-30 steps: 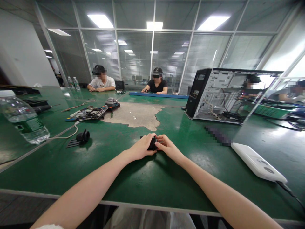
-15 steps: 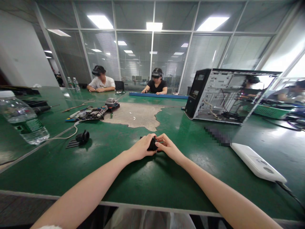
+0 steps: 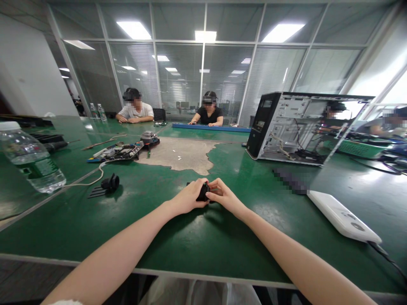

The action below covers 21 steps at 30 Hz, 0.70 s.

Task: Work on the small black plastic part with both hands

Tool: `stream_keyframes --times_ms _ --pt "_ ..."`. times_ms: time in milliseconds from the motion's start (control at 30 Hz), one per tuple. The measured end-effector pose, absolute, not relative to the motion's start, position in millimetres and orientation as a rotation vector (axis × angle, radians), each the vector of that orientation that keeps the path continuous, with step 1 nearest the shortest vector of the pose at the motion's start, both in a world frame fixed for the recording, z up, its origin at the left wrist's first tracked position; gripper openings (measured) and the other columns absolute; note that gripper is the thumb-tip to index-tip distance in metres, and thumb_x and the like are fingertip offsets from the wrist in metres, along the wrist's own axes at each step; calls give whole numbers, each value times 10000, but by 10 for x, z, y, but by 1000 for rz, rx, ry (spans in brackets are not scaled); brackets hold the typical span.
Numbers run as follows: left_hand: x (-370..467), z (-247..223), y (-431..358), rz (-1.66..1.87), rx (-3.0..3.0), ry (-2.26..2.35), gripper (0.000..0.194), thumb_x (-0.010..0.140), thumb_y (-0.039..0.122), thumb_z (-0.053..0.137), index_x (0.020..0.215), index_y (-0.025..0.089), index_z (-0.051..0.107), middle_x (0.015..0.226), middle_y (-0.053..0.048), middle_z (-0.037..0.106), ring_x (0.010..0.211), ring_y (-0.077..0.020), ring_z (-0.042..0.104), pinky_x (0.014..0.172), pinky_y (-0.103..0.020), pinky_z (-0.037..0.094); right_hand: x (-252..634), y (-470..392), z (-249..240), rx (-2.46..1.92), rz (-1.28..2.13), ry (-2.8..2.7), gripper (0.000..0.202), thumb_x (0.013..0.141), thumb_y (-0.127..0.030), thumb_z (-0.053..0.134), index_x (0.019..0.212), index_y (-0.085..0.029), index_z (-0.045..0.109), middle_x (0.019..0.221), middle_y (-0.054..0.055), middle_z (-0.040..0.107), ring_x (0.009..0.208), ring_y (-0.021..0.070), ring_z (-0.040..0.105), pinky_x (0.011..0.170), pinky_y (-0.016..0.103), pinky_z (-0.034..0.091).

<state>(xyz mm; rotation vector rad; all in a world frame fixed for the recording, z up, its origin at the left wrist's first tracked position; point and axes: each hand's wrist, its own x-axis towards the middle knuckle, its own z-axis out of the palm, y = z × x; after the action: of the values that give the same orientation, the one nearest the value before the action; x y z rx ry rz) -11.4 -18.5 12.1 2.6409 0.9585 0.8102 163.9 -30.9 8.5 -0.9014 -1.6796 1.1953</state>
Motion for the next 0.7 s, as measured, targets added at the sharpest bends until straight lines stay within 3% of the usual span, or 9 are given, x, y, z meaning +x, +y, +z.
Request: stream_keyframes --times_ms 400,700 --pt "-116 101 -164 831 2597 946 612 691 263 636 1203 198 306 1147 -106 465 995 -250 499 843 -391 407 1599 -271 29 -998 1230 -1602 348 691 -424 614 918 -213 455 892 5 518 736 118 546 655 290 466" --pt "-115 120 -180 815 2613 955 597 696 253 625 1192 180 302 1094 -106 486 950 -245 506 811 -382 416 1617 -328 96 -901 1358 -1620 422 644 -373 677 911 -226 385 794 -25 552 733 126 566 704 310 440"
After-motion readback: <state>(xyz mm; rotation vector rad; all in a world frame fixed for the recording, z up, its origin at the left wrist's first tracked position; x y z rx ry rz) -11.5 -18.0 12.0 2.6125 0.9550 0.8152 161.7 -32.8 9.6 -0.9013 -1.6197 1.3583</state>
